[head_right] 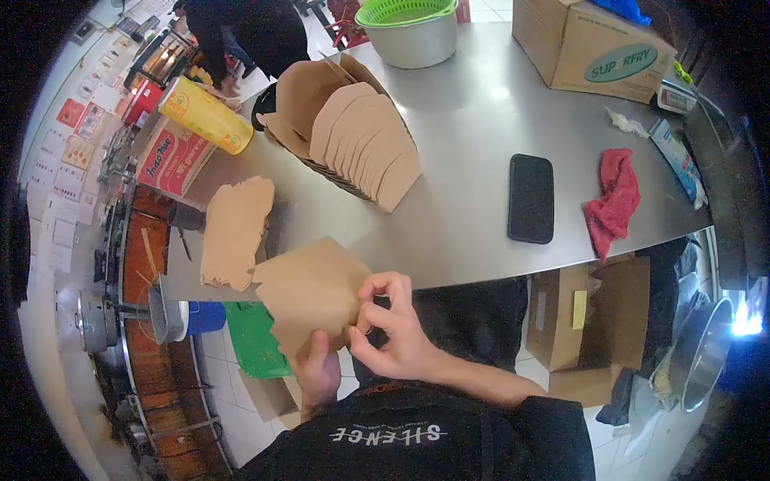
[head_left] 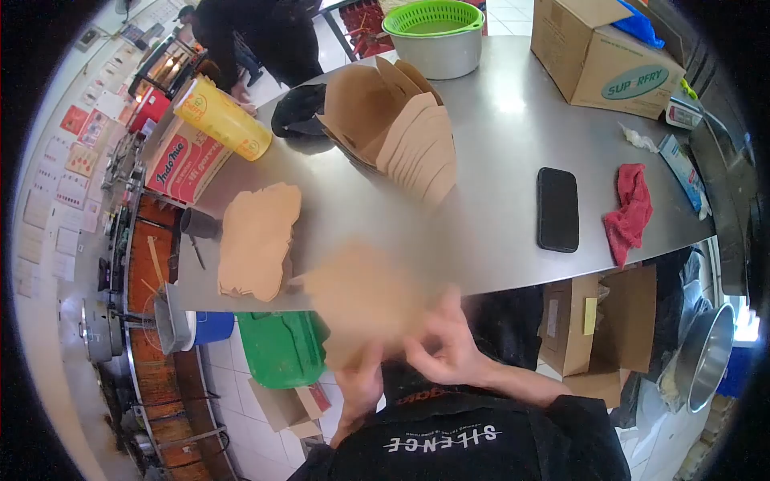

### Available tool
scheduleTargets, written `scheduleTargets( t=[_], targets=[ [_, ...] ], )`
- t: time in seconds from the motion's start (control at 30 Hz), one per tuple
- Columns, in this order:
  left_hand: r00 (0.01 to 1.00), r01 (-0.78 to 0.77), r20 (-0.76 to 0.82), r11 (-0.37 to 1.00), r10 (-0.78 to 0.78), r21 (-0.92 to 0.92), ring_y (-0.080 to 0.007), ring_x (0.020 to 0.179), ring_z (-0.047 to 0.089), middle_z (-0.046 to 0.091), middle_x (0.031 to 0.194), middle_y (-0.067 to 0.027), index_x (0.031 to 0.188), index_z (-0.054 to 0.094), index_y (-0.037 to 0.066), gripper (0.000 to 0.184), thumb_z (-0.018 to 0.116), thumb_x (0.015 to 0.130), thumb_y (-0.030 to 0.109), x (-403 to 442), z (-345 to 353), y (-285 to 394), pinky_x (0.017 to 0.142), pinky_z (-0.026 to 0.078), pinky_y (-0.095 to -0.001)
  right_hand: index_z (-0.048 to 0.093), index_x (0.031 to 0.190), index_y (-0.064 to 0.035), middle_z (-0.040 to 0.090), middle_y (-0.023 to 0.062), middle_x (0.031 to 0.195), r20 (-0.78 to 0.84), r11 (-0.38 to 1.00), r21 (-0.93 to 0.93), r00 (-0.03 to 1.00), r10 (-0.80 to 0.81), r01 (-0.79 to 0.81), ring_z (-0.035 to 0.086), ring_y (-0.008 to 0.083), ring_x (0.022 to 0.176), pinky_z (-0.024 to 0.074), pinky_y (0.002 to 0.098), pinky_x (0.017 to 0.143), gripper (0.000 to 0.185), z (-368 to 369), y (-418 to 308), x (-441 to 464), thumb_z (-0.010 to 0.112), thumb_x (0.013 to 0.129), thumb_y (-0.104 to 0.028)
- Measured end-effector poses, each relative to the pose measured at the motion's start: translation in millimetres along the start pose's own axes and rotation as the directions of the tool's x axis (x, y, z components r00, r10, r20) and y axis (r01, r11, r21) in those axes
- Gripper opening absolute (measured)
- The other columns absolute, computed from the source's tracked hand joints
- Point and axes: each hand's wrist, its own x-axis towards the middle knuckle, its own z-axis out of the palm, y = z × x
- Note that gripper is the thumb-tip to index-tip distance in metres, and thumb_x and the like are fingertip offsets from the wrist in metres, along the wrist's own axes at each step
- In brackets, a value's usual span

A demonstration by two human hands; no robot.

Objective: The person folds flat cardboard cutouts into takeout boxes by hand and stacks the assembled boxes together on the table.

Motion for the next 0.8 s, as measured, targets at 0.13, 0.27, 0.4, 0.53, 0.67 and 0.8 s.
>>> scheduleTargets(
  t=[0.13,0.27,0.4,0.53,0.67,0.8],
  targets=[
    [0.975,-0.044,0.216,0.998,0.052,-0.042,-0.0185,0.105,0.064,0.069,0.112,-0.007,0.123,0.062,0.002,0.03,0.067,0.093,-0.001,11.9,-27.9,-0.2,0.094,0.051,-0.0359,0.066,0.08,-0.006,0.049,0.0159,0.121,0.18,0.999,0.008,0.983,-0.043,0.043,0.042,0.0326,0.118,0.0375,0.0429,0.101,0.017,-15.3,-6.5,14.8,0.08,0.08,-0.014],
    [0.964,0.072,0.249,0.994,-0.09,0.079,-0.0179,0.108,0.063,0.069,0.115,-0.0076,0.122,0.065,0.003,0.029,0.069,0.093,0.002,12.1,-47.9,-11.7,0.095,0.05,-0.0353,0.067,0.086,-0.0059,0.056,0.0123,0.109,0.105,0.997,-0.067,0.994,-0.032,0.039,0.055,0.0223,0.099,0.048,0.0313,0.085,0.028,-16.0,-2.2,14.7,0.089,0.074,-0.016],
    [0.946,0.115,0.295,0.991,-0.131,0.073,-0.0173,0.108,0.064,0.069,0.117,-0.0083,0.122,0.065,0.002,0.034,0.073,0.089,0.0,13.4,-35.6,-5.7,0.095,0.05,-0.0349,0.064,0.099,-0.0058,0.059,0.0016,0.093,0.065,0.9,0.273,0.94,0.336,-0.341,0.058,0.0098,0.081,0.049,0.0232,0.075,0.037,-12.5,1.0,15.0,0.091,0.076,-0.017],
    [0.812,-0.182,0.58,0.918,-0.062,0.352,-0.0217,0.114,0.062,0.065,0.123,-0.0119,0.129,0.058,0.0,0.053,0.078,0.08,-0.004,22.7,-42.7,-13.8,0.099,0.049,-0.0383,0.061,0.106,-0.0051,0.057,-0.0026,0.091,0.272,0.845,0.348,0.906,0.323,-0.406,0.056,0.0078,0.084,0.0491,0.0249,0.074,0.04,-19.6,19.0,10.9,0.088,0.079,-0.016],
    [0.847,-0.179,0.53,0.912,-0.048,0.369,-0.0249,0.119,0.06,0.06,0.13,-0.0141,0.137,0.048,-0.001,0.065,0.078,0.08,-0.004,30.2,-48.2,-16.8,0.103,0.049,-0.0412,0.062,0.109,-0.0053,0.059,-0.0014,0.093,0.414,0.743,0.382,0.821,0.394,-0.549,0.056,0.0078,0.086,0.0482,0.0254,0.078,0.037,-21.6,25.3,9.5,0.085,0.083,-0.017],
    [0.921,-0.074,0.389,0.985,0.009,0.153,-0.0208,0.111,0.064,0.068,0.119,-0.0098,0.122,0.061,-0.001,0.04,0.074,0.085,-0.003,22.9,-25.2,-4.7,0.098,0.049,-0.0371,0.063,0.123,-0.0039,0.062,0.0057,0.11,0.455,0.823,0.34,0.845,0.28,-0.455,0.059,0.0141,0.096,0.0488,0.0293,0.087,0.048,-30.4,25.1,9.4,0.083,0.085,-0.024]
  ],
)
